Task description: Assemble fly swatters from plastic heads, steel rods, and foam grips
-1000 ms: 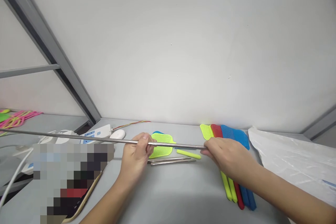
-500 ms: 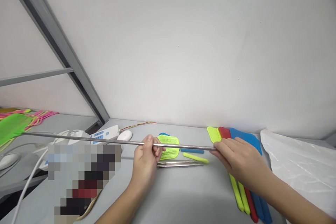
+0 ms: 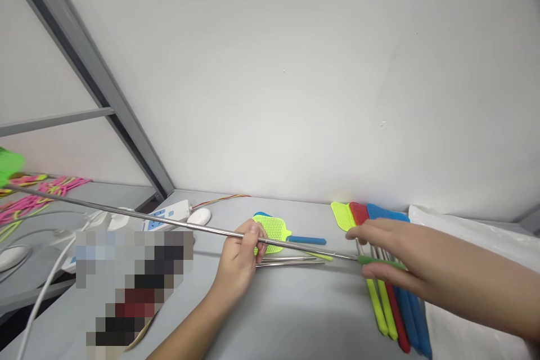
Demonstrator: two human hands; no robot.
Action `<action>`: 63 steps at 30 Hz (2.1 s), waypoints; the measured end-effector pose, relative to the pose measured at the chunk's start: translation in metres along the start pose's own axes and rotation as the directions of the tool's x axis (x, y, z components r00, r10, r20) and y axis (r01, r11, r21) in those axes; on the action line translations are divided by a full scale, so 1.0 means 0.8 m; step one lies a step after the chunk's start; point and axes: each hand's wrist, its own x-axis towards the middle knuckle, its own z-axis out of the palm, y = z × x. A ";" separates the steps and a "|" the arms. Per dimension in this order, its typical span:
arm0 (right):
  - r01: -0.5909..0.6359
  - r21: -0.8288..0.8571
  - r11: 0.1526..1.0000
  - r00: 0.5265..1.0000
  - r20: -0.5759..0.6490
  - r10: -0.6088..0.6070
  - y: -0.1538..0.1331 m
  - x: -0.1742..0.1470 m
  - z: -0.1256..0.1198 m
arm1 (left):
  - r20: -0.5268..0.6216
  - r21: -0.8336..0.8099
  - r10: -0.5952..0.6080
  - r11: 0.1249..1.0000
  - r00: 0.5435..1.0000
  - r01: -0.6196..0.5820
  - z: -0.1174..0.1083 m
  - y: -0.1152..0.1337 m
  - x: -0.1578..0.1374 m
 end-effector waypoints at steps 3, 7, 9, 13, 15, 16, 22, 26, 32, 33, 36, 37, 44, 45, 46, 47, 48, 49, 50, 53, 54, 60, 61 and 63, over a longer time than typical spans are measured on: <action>0.050 0.035 0.998 0.998 -0.033 -0.049 -0.018 -0.001 -0.023 | 0.004 0.016 0.007 1.000 1.000 -0.007 0.002 -0.003 -0.002; 0.064 -0.055 0.996 0.997 -0.034 -0.066 -0.030 0.008 -0.010 | -0.035 -0.013 -0.011 1.000 0.999 0.011 0.001 -0.004 -0.004; -0.003 -0.129 0.992 0.995 -0.099 -0.010 -0.024 0.013 0.007 | -0.047 -0.058 -0.011 0.998 0.999 0.009 0.001 -0.003 -0.005; -0.125 -0.094 0.988 0.991 -0.061 0.119 -0.006 0.007 0.036 | -0.047 -0.089 -0.005 0.996 0.999 0.000 0.001 0.002 -0.007; -0.135 -0.081 0.987 0.990 -0.048 0.132 -0.002 -0.002 0.049 | -0.066 -0.086 -0.006 0.996 0.998 0.000 0.002 0.006 -0.007; -0.130 -0.087 0.988 0.990 -0.060 0.125 -0.002 -0.008 0.055 | -0.077 -0.091 -0.003 0.996 0.997 -0.004 0.002 0.008 -0.007; -0.100 -0.157 0.982 0.982 -0.174 0.072 0.004 -0.031 0.094 | -0.101 -0.060 -0.009 0.998 0.995 0.003 -0.002 0.004 -0.003; -0.140 -0.193 0.971 0.971 -0.220 0.096 0.035 -0.049 0.109 | -0.203 -0.110 -0.046 0.994 0.978 0.024 -0.011 0.002 0.009; -0.174 -0.147 0.974 0.957 -0.260 0.132 0.082 -0.068 0.128 | -0.378 -0.293 -0.069 0.955 0.923 -0.049 -0.023 0.010 0.030; -0.175 -0.139 0.975 0.952 -0.277 0.131 0.086 -0.068 0.131 | -0.387 -0.298 -0.066 0.953 0.920 -0.057 -0.023 0.011 0.030; -0.149 -0.138 0.979 0.939 -0.330 0.097 0.091 -0.067 0.140 | -0.396 -0.310 -0.055 0.947 0.917 -0.077 -0.021 0.012 0.026; -0.136 -0.141 0.981 0.937 -0.339 0.081 0.091 -0.068 0.143 | -0.399 -0.314 -0.047 0.945 0.916 -0.088 -0.020 0.012 0.025; -0.074 -0.202 0.977 0.952 -0.305 0.009 0.091 -0.074 0.144 | -0.453 -0.300 -0.002 0.942 0.891 -0.150 -0.022 0.016 0.029; -0.071 -0.217 0.974 0.952 -0.308 0.001 0.091 -0.073 0.142 | -0.461 -0.299 -0.002 0.942 0.888 -0.153 -0.024 0.017 0.031; -0.068 -0.229 0.971 0.951 -0.311 -0.007 0.091 -0.072 0.141 | -0.470 -0.300 -0.004 0.941 0.883 -0.156 -0.027 0.019 0.032; -0.066 -0.240 0.968 0.950 -0.313 -0.013 0.090 -0.071 0.140 | -0.480 -0.304 -0.009 0.940 0.877 -0.156 -0.030 0.020 0.033; -0.065 -0.249 0.966 0.948 -0.317 -0.018 0.089 -0.069 0.139 | -0.491 -0.310 -0.015 0.938 0.871 -0.158 -0.033 0.022 0.034; -0.065 -0.257 0.964 0.946 -0.322 -0.022 0.089 -0.068 0.138 | -0.502 -0.316 -0.022 0.935 0.864 -0.160 -0.036 0.023 0.035; -0.066 -0.262 0.963 0.945 -0.326 -0.024 0.088 -0.066 0.138 | -0.515 -0.323 -0.028 0.932 0.857 -0.163 -0.040 0.023 0.036; -0.081 -0.271 0.959 0.941 -0.337 -0.016 0.088 -0.062 0.138 | -0.520 -0.355 -0.076 0.925 0.851 -0.134 -0.044 0.020 0.037; -0.096 -0.273 0.957 0.939 -0.345 -0.005 0.090 -0.061 0.138 | -0.510 -0.365 -0.103 0.925 0.854 -0.106 -0.042 0.017 0.037; -0.271 -0.287 0.919 0.892 -0.433 0.127 0.097 -0.062 0.140 | -0.297 -0.323 -0.225 0.938 0.928 0.124 -0.013 -0.004 0.024; -0.272 -0.290 0.918 0.892 -0.433 0.128 0.096 -0.062 0.141 | -0.247 -0.312 -0.245 0.936 0.938 0.162 -0.007 -0.007 0.020; -0.252 -0.283 0.925 0.899 -0.422 0.116 0.095 -0.062 0.145 | -0.140 -0.303 -0.284 0.924 0.948 0.232 0.002 -0.010 0.012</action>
